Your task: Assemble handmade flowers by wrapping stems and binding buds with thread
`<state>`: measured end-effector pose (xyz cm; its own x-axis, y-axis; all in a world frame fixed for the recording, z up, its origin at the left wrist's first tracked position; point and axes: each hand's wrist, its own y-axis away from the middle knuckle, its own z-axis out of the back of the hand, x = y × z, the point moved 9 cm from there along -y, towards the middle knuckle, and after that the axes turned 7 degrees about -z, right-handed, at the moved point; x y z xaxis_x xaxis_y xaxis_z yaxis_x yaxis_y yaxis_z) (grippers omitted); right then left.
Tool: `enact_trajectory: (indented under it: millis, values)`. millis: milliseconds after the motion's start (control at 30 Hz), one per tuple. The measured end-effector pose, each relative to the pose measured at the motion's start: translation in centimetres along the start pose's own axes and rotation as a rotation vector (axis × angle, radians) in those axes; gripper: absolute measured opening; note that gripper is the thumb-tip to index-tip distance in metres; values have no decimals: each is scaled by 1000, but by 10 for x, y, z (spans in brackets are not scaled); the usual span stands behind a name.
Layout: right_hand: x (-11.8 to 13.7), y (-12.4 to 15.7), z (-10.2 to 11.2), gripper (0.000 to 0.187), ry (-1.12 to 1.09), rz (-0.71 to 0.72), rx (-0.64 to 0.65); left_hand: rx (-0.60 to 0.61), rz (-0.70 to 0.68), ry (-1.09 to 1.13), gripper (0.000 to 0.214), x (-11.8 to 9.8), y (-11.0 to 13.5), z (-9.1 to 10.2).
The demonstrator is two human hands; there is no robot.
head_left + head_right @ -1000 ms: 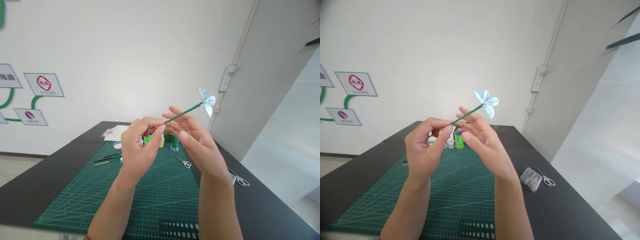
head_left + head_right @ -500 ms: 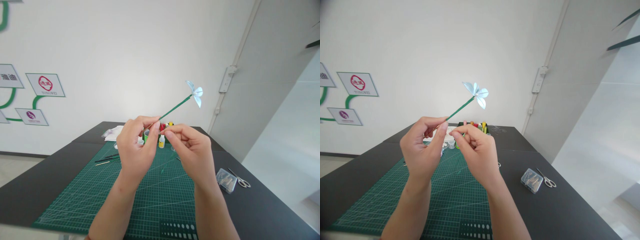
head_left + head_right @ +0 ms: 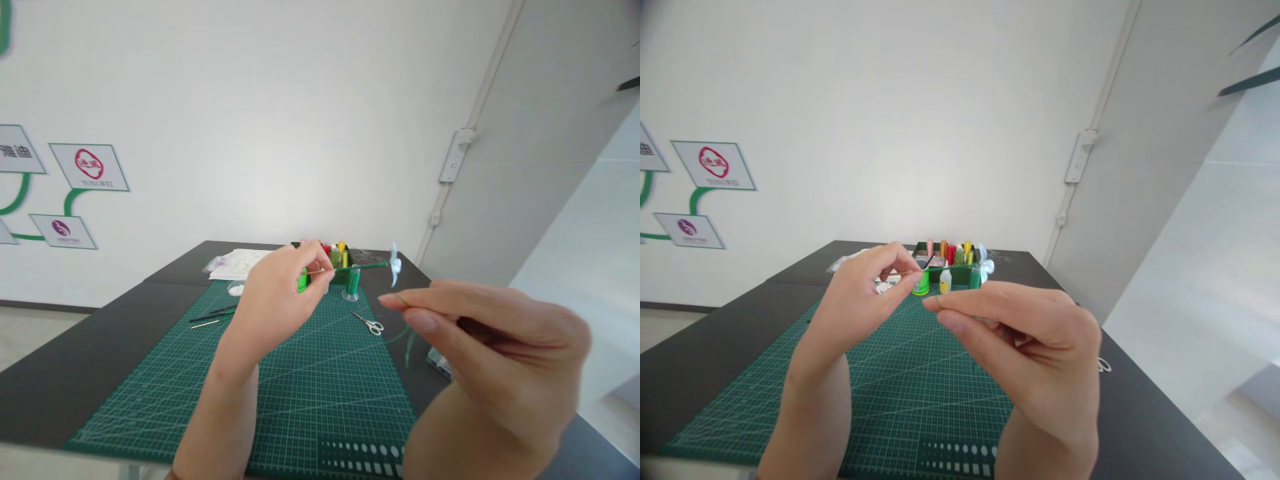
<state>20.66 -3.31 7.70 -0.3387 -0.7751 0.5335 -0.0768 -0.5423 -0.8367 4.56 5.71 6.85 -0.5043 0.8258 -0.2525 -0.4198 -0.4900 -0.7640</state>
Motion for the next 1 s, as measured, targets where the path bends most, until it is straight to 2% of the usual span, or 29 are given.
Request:
enact_trajectory:
  millis: [67, 167, 300, 400, 500, 633, 733, 867, 1000]
  values:
    - [-7, -2, 11, 20, -26, -10, -60, 163, -82, 17, 13, -11, 1, -15]
    - [-21, -8, 22, 17, -30, -23, -119, 317, -182, 44, 15, -26, 8, -30]
    - [-45, -18, 31, 13, -5, -112, -187, 408, -256, 87, 15, -39, 16, -37]
    - [-63, -26, 30, 8, -5, -198, -173, 401, -284, 98, 15, -44, 18, -35]
    - [-81, -35, 21, 8, 3, -287, -86, 359, -306, 116, 16, -49, 18, -30]
    - [-108, -41, -3, 12, 4, -402, 131, 273, -343, 132, 16, -53, 17, -19]
    - [-123, -41, -20, 16, -10, -441, 288, 116, -364, 102, 15, -52, 13, -6]
    - [-135, -35, -37, 18, 29, -463, 476, -179, -337, 3, 11, -41, 7, 9]
    - [-139, -28, -42, 19, 127, -463, 596, -296, -288, -67, 19, -27, -1, 7]
